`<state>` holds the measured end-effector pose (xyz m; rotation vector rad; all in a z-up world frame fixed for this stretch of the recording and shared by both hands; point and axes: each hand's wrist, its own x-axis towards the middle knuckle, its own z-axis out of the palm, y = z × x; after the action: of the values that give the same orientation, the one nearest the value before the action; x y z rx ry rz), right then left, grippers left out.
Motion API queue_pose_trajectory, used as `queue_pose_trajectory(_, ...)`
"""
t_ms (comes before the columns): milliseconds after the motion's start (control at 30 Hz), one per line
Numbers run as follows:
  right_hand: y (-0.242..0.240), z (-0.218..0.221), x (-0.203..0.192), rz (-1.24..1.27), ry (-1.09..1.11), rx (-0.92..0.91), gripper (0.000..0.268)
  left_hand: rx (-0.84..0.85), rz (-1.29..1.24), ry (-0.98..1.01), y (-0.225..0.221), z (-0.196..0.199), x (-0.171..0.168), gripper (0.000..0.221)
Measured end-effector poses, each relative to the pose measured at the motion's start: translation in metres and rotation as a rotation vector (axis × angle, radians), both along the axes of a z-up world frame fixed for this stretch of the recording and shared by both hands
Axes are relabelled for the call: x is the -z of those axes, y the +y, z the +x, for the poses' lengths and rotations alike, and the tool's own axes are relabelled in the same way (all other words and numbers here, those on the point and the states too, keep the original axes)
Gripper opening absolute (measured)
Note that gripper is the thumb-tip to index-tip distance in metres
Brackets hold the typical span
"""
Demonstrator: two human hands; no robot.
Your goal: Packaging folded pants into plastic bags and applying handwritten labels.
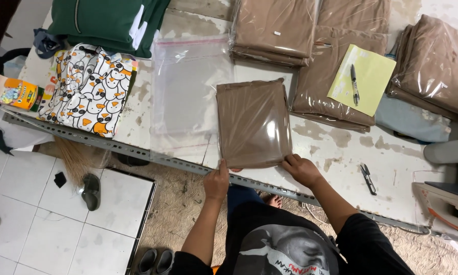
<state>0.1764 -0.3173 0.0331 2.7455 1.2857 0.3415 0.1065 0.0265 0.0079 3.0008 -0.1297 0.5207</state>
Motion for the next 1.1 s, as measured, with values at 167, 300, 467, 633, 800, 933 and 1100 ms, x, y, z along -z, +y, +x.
queue_pose_trajectory(167,0.005,0.002,-0.007,-0.022,0.055,0.145,0.006,-0.147,-0.120,-0.003,-0.011,-0.003,-0.005,0.038)
queue_pose_trajectory(300,0.008,-0.013,-0.017,0.101,0.390,0.638,0.026,-0.330,-0.531,0.373,-0.014,-0.013,-0.058,0.055)
queue_pose_trajectory(467,-0.005,-0.024,-0.014,0.265,0.505,0.852,0.053,-0.492,-1.097,0.463,-0.015,-0.019,-0.064,0.052)
queue_pose_trajectory(633,-0.017,-0.012,-0.023,0.273,0.821,1.003,0.036,-0.561,-1.624,0.590,-0.001,-0.025,-0.051,0.042)
queue_pose_trajectory(800,-0.025,-0.003,-0.034,0.595,1.041,1.067,0.031,-0.576,-1.745,0.585,0.008,-0.026,-0.053,0.049)
queue_pose_trajectory(933,-0.022,0.000,-0.051,0.802,1.205,1.123,0.026,-0.545,-1.745,0.684,0.007,-0.025,-0.069,0.057)
queue_pose_trajectory(1100,-0.023,-0.012,-0.057,0.409,0.900,1.000,0.044,-0.484,-1.390,0.671,0.005,-0.037,-0.082,0.073)
